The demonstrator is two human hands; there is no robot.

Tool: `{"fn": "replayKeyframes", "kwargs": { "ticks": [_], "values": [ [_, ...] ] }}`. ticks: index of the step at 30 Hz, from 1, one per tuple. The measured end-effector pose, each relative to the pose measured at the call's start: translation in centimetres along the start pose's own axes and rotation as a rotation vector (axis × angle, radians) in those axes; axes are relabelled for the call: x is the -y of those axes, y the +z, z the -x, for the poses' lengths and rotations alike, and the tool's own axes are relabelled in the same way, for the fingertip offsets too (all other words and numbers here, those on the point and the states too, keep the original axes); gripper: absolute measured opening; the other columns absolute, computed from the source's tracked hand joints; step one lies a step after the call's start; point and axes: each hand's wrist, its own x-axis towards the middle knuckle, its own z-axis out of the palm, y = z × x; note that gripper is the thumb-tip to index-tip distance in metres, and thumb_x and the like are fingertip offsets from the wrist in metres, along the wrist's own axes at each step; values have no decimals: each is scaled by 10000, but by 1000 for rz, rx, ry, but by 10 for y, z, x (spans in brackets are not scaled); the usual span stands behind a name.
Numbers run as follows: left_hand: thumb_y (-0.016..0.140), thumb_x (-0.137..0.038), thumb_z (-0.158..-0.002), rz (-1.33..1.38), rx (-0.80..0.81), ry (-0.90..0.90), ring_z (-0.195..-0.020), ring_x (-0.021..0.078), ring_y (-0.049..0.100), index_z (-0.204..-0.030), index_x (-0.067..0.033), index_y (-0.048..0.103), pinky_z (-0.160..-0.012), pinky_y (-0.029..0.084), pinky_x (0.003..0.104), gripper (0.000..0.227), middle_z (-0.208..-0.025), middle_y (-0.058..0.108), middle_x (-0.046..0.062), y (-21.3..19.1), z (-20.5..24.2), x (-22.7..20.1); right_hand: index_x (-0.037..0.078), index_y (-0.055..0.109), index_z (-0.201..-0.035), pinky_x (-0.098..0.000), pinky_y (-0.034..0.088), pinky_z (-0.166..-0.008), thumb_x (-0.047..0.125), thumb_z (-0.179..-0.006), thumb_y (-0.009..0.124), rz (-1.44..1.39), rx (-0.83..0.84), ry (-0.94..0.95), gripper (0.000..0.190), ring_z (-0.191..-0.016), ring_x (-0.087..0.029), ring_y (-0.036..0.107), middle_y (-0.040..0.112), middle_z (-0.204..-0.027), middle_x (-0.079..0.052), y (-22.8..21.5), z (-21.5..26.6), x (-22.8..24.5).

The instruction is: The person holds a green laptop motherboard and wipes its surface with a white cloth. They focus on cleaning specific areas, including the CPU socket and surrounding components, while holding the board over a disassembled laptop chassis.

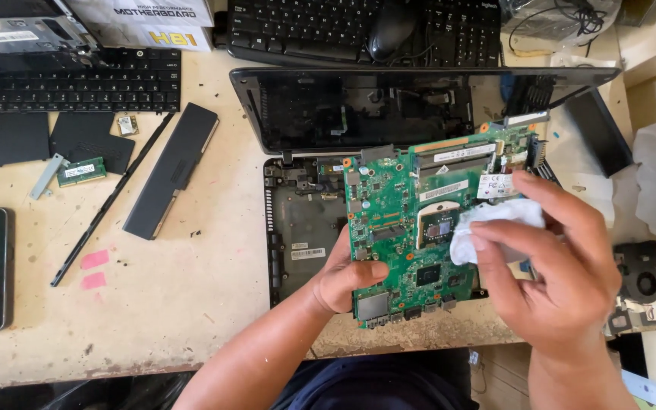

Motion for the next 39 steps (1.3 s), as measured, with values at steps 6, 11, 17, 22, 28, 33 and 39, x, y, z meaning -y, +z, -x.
{"fn": "replayKeyframes", "kwargs": {
  "ticks": [6,11,17,22,28,33,39],
  "values": [
    [683,-378,-994,-16,-32,8,-1588,443,383,-1672,-139,321,-1276,384,666,805,-1690,402,151,-3,1,5,-55,642,-1013,-234,283,-466,31,-1008,696,-49,-137,166,101,-539,-95,383,631,-1109,-286,1,16,-6],
    [705,-433,-1006,15,4,50,-1534,389,482,-1622,-89,430,-1283,401,620,757,-1608,522,140,4,-8,-6,99,813,-1091,-283,347,-588,-120,-959,759,35,26,61,261,-642,-134,408,544,-1132,-184,7,9,0],
    [657,-420,-1033,-115,26,78,-1511,380,521,-1569,-116,519,-1275,423,602,631,-1575,565,126,0,-9,-8,4,792,-1177,-297,561,-746,-36,-960,842,108,79,24,226,-838,-192,622,532,-1102,-187,7,2,7],
    [694,-410,-969,-123,-69,-2,-1548,411,436,-1617,-121,421,-1265,391,629,760,-1636,474,155,-7,0,10,16,825,-1051,-326,473,-649,19,-962,884,141,15,56,107,-698,-201,558,581,-1035,-190,4,3,3],
    [703,-380,-942,-72,-63,21,-1495,363,499,-1571,-102,492,-1255,406,587,719,-1563,552,124,-2,-4,3,-73,758,-968,-376,609,-824,-60,-938,774,7,6,32,36,-885,-296,711,701,-1008,-236,3,-11,12],
    [666,-368,-968,-90,0,78,-1514,363,498,-1562,-92,504,-1280,406,585,675,-1574,546,118,3,-10,-10,-66,762,-1035,-329,611,-829,-50,-937,782,14,69,34,102,-877,-245,719,731,-1027,-196,3,-19,17],
    [650,-379,-1004,-132,-2,87,-1453,367,543,-1550,-109,523,-1220,448,589,622,-1526,583,116,5,-10,-10,-39,752,-1017,-326,595,-857,-52,-940,756,7,118,43,79,-889,-234,718,728,-1022,-160,1,-22,16]
  ]
}}
